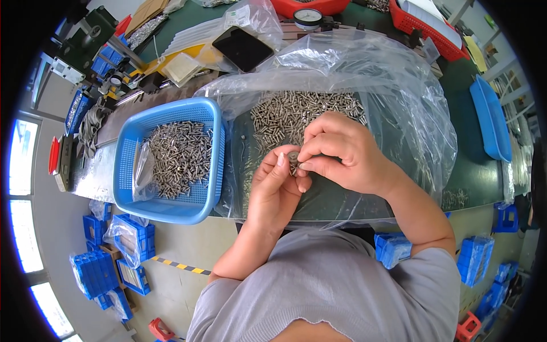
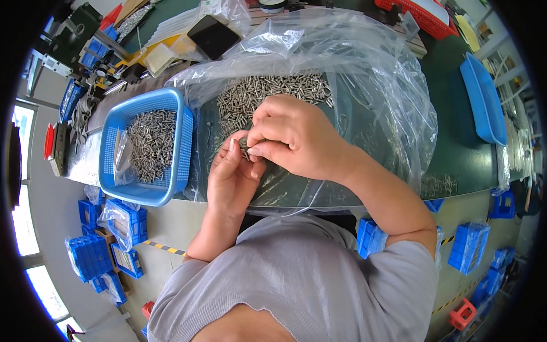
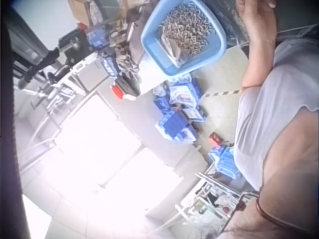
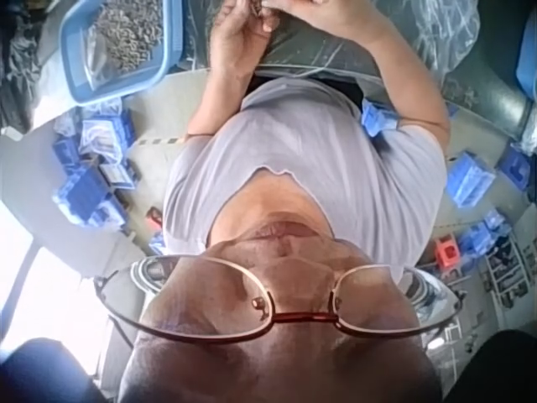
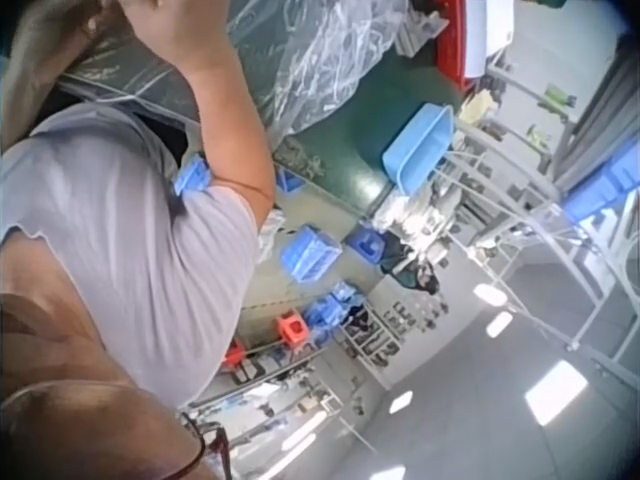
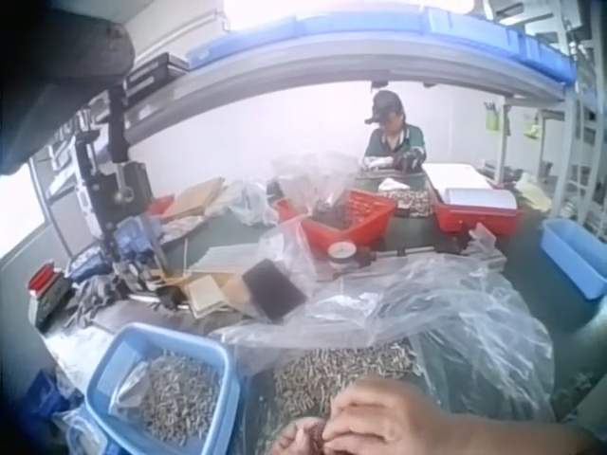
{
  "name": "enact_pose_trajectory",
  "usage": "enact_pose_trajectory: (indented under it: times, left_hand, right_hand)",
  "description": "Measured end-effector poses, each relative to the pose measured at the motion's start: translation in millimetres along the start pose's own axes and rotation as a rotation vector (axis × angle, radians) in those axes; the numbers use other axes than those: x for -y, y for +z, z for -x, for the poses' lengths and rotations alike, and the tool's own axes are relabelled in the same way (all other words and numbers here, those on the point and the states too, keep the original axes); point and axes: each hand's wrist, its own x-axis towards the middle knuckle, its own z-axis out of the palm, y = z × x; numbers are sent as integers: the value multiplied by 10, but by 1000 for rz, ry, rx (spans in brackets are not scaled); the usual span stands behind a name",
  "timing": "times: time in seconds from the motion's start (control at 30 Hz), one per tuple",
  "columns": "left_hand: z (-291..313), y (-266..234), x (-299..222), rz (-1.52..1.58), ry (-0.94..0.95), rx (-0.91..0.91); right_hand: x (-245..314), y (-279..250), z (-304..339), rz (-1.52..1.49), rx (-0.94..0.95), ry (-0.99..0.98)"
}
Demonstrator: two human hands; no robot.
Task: Inspecting and sorting small metal components and springs at a workstation.
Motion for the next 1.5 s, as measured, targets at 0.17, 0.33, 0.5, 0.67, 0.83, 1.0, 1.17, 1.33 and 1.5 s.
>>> enact_pose_trajectory:
  times: [0.17, 0.33, 0.5, 0.67, 0.83, 1.0, 1.17, 1.33, 1.5]
  left_hand:
    - [-18, -38, -18, 72, 19, 55]
    - [-8, -55, -18, 127, 27, 55]
    - [-13, -53, -13, 120, 21, 74]
    - [-12, -71, -9, 120, 24, 84]
    - [-14, -76, -4, 96, 4, 103]
    - [-13, -48, -6, 73, -2, 86]
    - [0, -62, -6, 71, -3, 76]
    - [2, -38, -12, 36, -41, 47]
    - [5, -42, -7, 41, -46, 31]
  right_hand:
    - [-69, -74, -24, 17, -151, 210]
    - [-232, -38, 45, 282, 49, 190]
    - [-250, 66, 43, 297, 97, 140]
    - [-286, 120, 24, 446, 106, 68]
    - [-214, 128, 25, 623, 160, 5]
    - [-197, 88, 44, 587, 152, 38]
    - [-55, -29, -27, -363, 82, 580]
    - [-45, 41, -7, -771, 52, 547]
    - [-72, 81, 0, -735, 73, 514]
